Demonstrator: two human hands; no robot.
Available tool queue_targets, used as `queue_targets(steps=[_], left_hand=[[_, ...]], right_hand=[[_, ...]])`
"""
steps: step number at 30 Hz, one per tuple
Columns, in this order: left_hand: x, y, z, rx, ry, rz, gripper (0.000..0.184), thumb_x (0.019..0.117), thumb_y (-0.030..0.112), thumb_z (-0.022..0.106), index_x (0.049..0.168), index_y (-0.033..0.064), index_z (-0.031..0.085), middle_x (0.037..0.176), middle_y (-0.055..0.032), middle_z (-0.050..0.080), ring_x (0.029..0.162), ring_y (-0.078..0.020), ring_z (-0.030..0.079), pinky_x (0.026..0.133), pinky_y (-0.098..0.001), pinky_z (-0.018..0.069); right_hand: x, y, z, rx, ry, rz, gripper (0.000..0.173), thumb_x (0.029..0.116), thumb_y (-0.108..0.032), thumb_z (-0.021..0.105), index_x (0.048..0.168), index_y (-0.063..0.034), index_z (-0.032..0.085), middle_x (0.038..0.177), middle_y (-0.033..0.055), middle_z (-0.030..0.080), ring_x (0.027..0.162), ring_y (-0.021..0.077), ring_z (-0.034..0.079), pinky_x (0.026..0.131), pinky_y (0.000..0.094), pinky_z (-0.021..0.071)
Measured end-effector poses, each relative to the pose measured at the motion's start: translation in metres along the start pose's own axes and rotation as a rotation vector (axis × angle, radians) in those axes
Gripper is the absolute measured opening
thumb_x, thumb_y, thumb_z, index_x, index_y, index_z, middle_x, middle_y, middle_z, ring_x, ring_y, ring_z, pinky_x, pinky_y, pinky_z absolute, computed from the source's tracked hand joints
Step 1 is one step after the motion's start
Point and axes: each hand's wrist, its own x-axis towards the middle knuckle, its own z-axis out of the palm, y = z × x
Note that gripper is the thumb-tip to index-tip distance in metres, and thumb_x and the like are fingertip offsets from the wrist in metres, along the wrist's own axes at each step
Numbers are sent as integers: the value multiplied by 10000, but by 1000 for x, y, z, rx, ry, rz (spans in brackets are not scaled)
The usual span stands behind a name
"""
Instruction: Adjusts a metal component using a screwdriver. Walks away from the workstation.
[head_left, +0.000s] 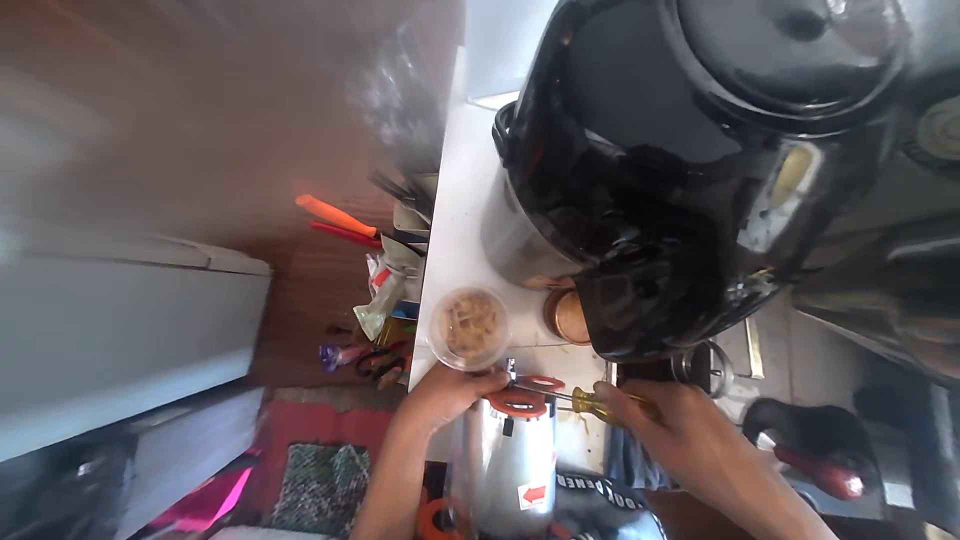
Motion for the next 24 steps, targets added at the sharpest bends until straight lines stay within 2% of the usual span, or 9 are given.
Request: queue_targets(steps=[1, 3, 4, 7, 10, 12, 15, 19, 24], left_hand=[[0, -1, 0, -6, 0, 13, 130, 898, 190, 783, 958, 85, 735, 874, 8, 725, 824, -65, 684, 781, -263, 568], [0, -3, 0, -17, -3, 35, 126, 893, 187, 786, 955, 87, 740, 869, 16, 731, 825, -56, 688, 789, -254, 574], [0, -3, -1, -17, -5, 43, 119, 894, 187, 785, 948, 91, 742, 862, 22, 730, 812, -50, 685, 770, -246, 571], [0, -4, -1, -8, -13, 49, 119, 905, 200, 774, 953, 96, 739, 854, 28, 724, 778, -45, 676, 722, -233, 563], [-2, -3, 0, 11, 9, 30, 141, 908, 211, 768, 969, 87, 744, 880, 14, 730, 810, -55, 682, 754, -252, 565], [-3, -1, 1, 30, 28, 9, 159, 903, 231, 773, 977, 93, 744, 892, 13, 731, 821, -57, 681, 757, -259, 564], [-2, 0, 3, 61, 36, -23, 175, 903, 260, 782, 987, 109, 752, 911, 17, 737, 826, -55, 682, 748, -263, 559], [0, 0, 3, 66, 34, -20, 169, 901, 247, 782, 979, 101, 748, 912, 9, 731, 834, -60, 680, 766, -275, 561], [1, -1, 2, 68, 13, 25, 149, 905, 236, 777, 949, 96, 750, 877, 16, 729, 815, -55, 679, 752, -268, 560]], right_hand=[[1, 4, -2, 27, -9, -29, 642, 931, -748, 490, 1009, -150, 711, 689, -8, 634, 608, 139, 625, 550, 404, 533], [2, 13, -8, 32, -92, -85, 781, 894, -740, 575, 1385, -136, 508, 868, 0, 696, 753, 151, 700, 671, 439, 610], [2, 19, -10, 19, -133, -127, 776, 896, -676, 625, 1420, -135, 443, 910, 11, 689, 790, 168, 704, 697, 457, 611], [2, 43, -7, -49, -88, -389, 551, 970, -578, 597, 1282, -130, 526, 859, 36, 693, 701, 192, 701, 604, 446, 600], [5, 56, 3, -30, 36, -550, 538, 993, -626, 521, 1191, -129, 579, 795, 18, 694, 638, 120, 681, 552, 336, 580], [6, 58, 11, 16, 74, -556, 510, 999, -605, 539, 1143, -120, 599, 740, 23, 670, 594, 111, 653, 526, 321, 561], [2, 59, 23, 107, 80, -423, 442, 1024, -550, 517, 953, -128, 629, 577, -5, 532, 469, 94, 524, 429, 316, 450], [3, 46, 26, 216, 40, -228, 428, 1006, -536, 538, 848, -146, 616, 573, -53, 482, 476, 43, 461, 444, 253, 401], [10, 18, 11, 97, -63, 170, 536, 1034, -535, 433, 740, -146, 654, 604, -15, 536, 563, 121, 554, 536, 372, 459]])
